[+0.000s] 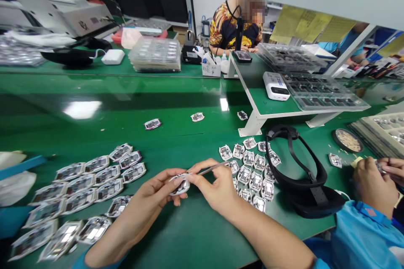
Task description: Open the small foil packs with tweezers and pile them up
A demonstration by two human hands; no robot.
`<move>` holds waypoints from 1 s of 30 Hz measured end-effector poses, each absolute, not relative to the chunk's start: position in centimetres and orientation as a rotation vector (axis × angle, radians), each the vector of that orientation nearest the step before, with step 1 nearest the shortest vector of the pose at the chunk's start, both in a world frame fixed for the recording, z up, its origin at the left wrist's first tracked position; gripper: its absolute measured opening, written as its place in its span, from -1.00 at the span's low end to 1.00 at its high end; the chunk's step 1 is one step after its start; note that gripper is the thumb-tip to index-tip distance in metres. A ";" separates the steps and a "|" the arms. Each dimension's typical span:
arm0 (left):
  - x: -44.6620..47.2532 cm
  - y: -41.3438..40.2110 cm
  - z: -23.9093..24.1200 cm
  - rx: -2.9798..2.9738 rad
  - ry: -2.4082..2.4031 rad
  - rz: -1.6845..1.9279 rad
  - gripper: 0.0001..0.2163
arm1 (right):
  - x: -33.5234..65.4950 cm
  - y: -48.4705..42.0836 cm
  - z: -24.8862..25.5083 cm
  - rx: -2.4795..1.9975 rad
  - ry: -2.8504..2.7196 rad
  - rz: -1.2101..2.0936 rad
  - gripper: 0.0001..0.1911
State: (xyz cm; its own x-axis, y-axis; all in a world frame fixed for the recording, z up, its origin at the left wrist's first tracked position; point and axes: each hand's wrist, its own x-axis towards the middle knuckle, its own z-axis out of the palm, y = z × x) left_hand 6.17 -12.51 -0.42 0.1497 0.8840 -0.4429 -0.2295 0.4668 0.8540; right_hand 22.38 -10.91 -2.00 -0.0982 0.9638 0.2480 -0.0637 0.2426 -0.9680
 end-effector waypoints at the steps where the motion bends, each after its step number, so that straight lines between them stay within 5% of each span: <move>1: 6.1 -12.5 -0.4 0.729 1.150 0.905 -0.67 | 22.4 -10.9 -2.1 -0.955 -1.321 1.137 -0.95; 30: 6.2 -12.7 -0.6 1.044 1.291 0.887 -0.67 | 22.4 -10.5 -1.9 -1.090 -1.207 1.215 -0.89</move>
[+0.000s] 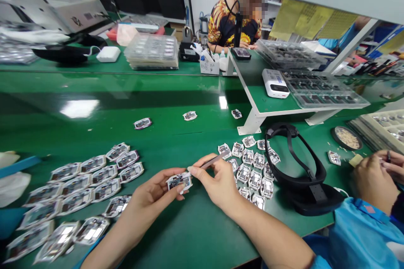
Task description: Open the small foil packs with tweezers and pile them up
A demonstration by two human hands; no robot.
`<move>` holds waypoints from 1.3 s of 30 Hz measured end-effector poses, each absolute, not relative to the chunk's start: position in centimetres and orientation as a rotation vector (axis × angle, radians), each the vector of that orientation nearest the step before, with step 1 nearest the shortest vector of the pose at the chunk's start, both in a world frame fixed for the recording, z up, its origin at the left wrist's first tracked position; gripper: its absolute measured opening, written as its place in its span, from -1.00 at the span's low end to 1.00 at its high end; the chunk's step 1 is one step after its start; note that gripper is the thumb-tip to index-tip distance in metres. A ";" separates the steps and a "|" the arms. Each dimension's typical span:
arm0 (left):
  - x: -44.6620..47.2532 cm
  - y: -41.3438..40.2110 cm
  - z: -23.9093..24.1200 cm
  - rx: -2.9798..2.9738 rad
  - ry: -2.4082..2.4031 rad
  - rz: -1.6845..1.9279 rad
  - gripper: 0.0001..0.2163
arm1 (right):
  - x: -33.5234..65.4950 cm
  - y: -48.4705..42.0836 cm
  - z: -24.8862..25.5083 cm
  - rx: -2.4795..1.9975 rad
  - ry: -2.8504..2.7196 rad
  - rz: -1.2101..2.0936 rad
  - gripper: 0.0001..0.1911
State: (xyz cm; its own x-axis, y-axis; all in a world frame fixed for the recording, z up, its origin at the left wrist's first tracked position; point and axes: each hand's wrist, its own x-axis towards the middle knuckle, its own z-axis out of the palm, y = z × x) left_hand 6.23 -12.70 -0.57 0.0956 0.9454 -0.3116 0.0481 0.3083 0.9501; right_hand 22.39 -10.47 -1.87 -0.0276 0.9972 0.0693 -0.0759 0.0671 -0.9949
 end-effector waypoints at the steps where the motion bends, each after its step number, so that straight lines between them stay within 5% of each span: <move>1: 6.3 -12.7 -0.6 1.036 1.287 0.891 -0.67 | 22.4 -10.5 -1.9 -1.089 -1.214 1.209 -0.89; 39: 6.9 -13.0 -0.6 0.728 1.214 0.969 -0.69 | 22.4 -10.7 -1.6 -1.083 -1.378 1.091 -0.94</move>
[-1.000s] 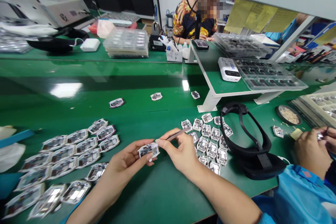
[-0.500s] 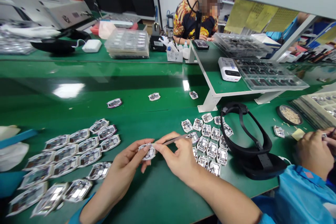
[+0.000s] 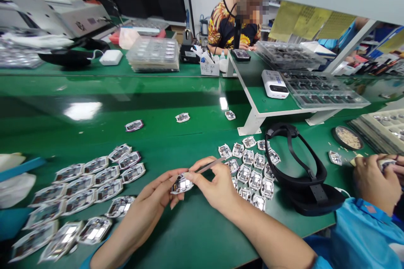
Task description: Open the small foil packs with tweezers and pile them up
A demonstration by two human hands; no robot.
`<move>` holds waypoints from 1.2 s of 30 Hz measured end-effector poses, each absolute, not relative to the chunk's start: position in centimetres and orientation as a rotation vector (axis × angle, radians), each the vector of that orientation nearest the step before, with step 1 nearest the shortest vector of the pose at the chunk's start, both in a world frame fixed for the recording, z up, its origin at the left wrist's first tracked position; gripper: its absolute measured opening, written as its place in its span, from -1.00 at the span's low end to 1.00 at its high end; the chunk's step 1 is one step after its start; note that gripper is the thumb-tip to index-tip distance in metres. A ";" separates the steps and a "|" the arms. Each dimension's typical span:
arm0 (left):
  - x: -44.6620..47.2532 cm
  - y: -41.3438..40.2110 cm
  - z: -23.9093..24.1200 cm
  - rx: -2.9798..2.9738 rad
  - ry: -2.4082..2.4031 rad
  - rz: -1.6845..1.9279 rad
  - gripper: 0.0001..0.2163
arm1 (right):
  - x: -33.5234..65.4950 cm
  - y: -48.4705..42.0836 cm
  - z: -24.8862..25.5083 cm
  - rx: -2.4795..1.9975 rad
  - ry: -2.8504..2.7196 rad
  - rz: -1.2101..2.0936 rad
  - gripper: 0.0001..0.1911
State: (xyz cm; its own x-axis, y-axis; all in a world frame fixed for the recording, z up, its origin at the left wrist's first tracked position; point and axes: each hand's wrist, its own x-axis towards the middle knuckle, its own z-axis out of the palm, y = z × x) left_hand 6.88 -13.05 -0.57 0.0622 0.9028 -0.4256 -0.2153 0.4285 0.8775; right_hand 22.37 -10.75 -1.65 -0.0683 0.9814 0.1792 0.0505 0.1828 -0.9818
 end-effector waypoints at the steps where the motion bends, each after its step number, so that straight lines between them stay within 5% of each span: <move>1: 6.9 -13.0 -0.5 0.731 1.218 0.969 -0.70 | 22.3 -10.8 -1.7 -1.091 -1.385 1.092 -0.93; 36: 6.5 -13.2 -0.8 0.972 1.214 0.872 -0.71 | 22.2 -10.6 -2.3 -1.090 -1.205 1.267 -0.89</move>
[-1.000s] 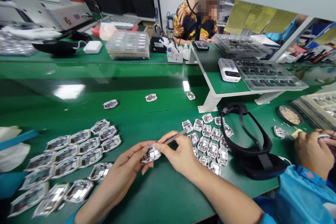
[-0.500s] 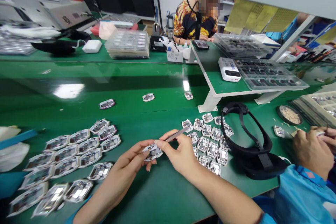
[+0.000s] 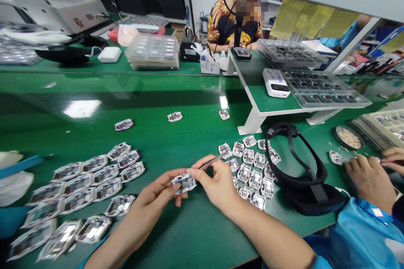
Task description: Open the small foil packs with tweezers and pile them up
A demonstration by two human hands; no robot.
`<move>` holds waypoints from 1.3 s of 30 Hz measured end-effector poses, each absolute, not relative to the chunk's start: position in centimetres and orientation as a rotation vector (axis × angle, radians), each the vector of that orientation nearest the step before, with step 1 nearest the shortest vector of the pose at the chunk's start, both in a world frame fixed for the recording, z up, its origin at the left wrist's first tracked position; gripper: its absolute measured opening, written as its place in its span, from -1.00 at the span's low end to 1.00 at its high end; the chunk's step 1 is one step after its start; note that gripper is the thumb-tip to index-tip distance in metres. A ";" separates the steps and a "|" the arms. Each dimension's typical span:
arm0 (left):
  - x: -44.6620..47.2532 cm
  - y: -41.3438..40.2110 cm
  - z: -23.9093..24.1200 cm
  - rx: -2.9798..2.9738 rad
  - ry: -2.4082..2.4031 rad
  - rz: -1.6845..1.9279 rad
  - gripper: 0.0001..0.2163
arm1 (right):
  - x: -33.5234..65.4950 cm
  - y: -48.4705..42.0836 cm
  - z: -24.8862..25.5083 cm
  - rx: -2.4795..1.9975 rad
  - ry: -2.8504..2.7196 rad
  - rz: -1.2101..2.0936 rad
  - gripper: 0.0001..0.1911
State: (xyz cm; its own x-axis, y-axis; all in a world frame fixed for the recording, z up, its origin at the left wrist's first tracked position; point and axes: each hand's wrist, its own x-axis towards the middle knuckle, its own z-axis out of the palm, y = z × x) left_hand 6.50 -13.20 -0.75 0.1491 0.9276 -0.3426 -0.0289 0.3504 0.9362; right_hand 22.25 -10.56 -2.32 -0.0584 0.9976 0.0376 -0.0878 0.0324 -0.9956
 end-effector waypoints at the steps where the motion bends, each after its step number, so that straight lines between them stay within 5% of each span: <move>1: 6.5 -13.2 -0.7 0.981 1.214 0.870 -0.70 | 22.3 -10.6 -2.4 -1.088 -1.210 1.265 -0.89; 39: 5.2 -12.8 -1.4 1.200 1.238 0.732 -0.57 | 22.4 -10.5 -2.3 -1.039 -1.244 1.291 -0.91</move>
